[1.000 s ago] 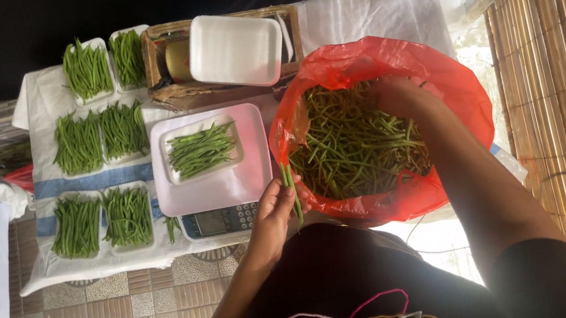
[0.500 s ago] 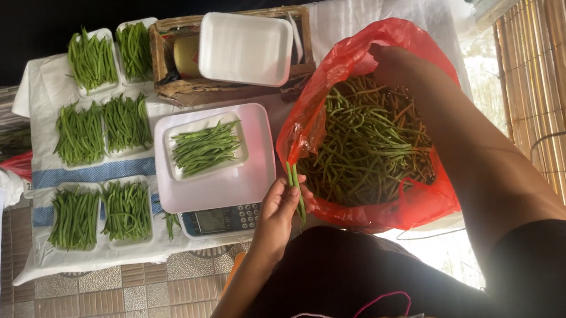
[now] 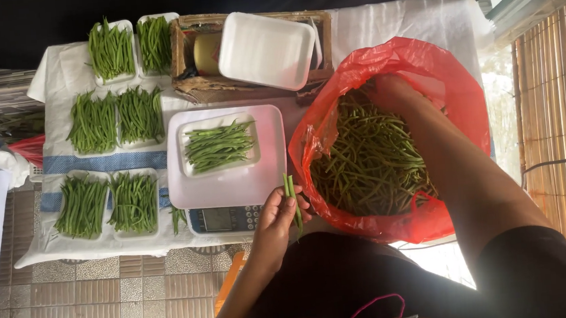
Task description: Sorting green beans from a large plastic bag into individual styrofoam trays on a digital scale for packaging.
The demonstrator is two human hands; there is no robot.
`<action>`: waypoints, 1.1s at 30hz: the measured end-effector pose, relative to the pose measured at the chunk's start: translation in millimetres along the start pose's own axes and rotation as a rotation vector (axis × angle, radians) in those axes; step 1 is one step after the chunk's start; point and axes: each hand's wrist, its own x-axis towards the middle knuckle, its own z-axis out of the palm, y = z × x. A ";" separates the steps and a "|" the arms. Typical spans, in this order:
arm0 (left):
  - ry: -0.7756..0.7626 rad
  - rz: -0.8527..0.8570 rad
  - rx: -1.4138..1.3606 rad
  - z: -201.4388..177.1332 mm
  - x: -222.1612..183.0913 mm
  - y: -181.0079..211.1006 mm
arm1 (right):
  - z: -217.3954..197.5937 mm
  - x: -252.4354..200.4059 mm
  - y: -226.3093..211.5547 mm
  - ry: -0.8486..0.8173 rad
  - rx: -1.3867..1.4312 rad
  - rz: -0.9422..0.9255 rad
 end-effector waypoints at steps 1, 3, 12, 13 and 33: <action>0.000 -0.003 0.000 -1.3 0.0 -0.8 | -12.3 -5.9 -7.6 -0.003 0.000 0.001; 0.009 -0.013 -0.008 -2.6 0.1 -2.7 | -38.3 -16.7 -22.2 -0.074 0.106 -0.013; -0.034 0.001 -0.018 4.5 5.8 -1.4 | 38.3 8.9 -43.7 -0.298 -0.017 0.086; -0.033 0.000 -0.018 4.4 5.9 0.6 | 22.9 0.9 -48.0 -0.298 -0.017 0.086; -0.068 -0.013 -0.062 9.9 15.5 -26.7 | -178.2 -175.8 -73.3 -0.113 0.773 0.027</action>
